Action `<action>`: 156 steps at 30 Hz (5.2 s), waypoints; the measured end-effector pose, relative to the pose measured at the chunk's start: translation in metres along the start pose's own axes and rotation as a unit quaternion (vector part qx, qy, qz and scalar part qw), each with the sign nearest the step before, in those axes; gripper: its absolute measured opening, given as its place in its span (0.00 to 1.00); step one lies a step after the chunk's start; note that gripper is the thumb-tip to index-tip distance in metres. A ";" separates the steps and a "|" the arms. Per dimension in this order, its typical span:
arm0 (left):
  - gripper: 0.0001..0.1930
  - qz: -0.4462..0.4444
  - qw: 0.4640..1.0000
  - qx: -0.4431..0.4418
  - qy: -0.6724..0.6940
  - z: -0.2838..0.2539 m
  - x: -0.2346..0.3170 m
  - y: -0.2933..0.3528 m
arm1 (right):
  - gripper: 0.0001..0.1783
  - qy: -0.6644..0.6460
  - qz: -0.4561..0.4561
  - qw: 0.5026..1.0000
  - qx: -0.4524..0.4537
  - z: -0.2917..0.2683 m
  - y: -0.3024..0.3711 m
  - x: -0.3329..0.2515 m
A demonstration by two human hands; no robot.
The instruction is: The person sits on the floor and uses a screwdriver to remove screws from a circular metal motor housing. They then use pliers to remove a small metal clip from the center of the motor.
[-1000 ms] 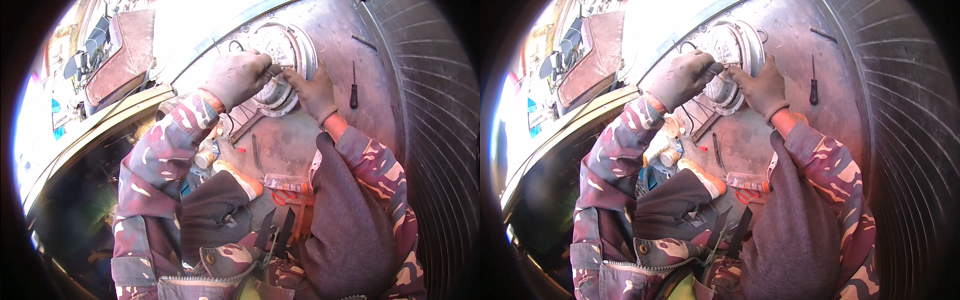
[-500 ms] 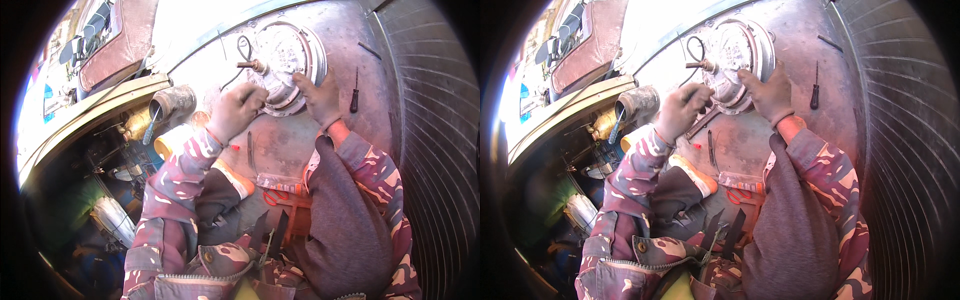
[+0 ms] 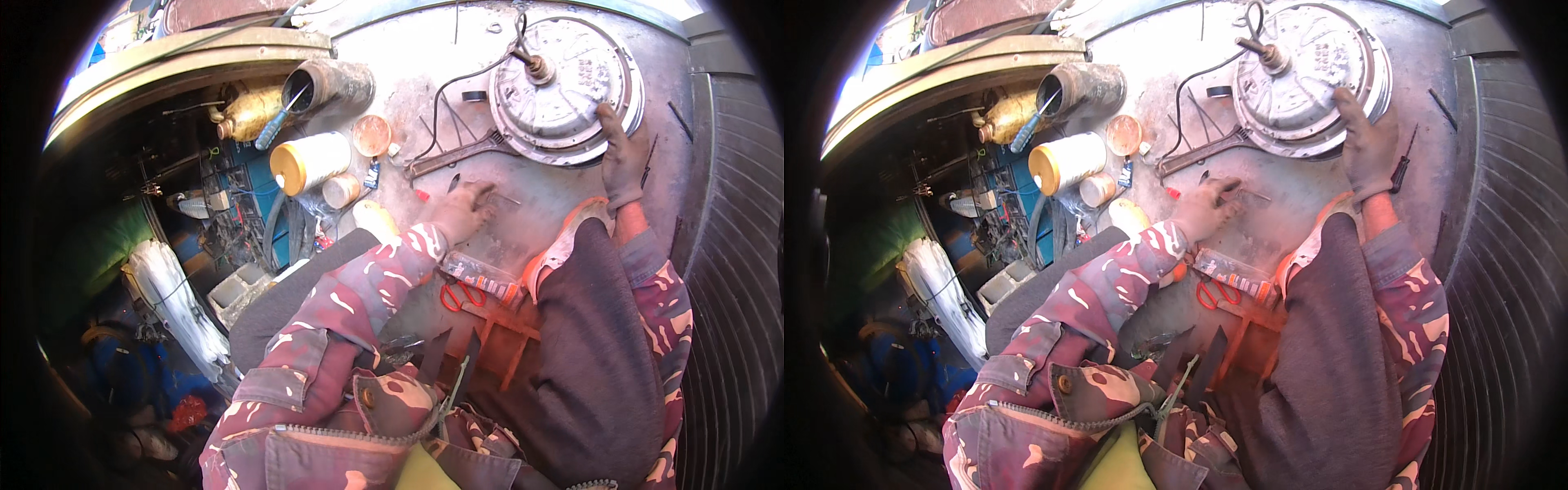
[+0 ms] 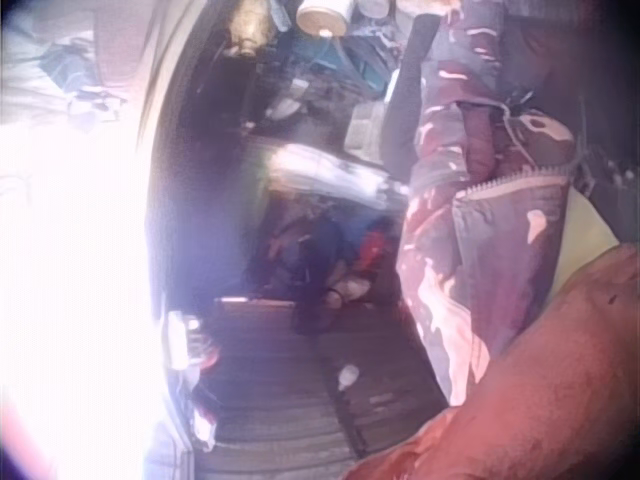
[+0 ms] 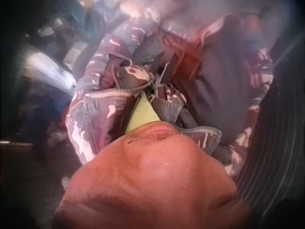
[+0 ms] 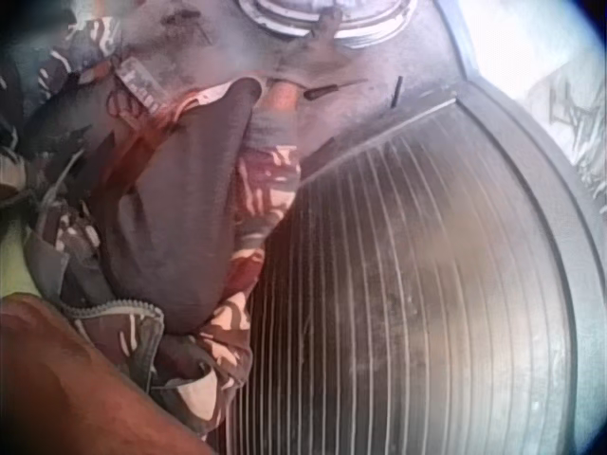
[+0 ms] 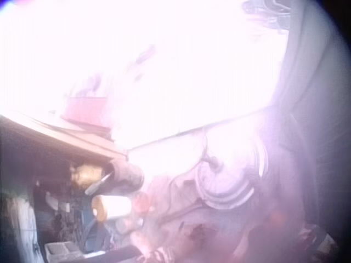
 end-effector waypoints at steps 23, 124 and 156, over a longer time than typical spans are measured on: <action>0.22 -0.085 0.952 -0.054 -0.289 -0.038 -0.032 -0.054 | 0.18 0.014 0.065 0.998 0.005 -0.006 -0.029 -0.009; 0.20 0.069 0.980 0.121 0.139 -0.115 0.154 -0.016 | 0.25 0.104 0.034 0.993 0.047 -0.013 -0.022 0.005; 0.21 0.105 0.968 0.114 0.195 -0.121 0.150 -0.018 | 0.26 0.101 0.015 0.994 0.029 -0.012 -0.026 0.004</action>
Point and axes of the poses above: each hand's wrist, its own y-axis away from the middle knuckle, its own z-axis out of the palm, x = y × z, the point moved 8 cm from there along -y, towards the middle knuckle, and after that the axes turned 4 degrees about -z, right-handed, at the moved point
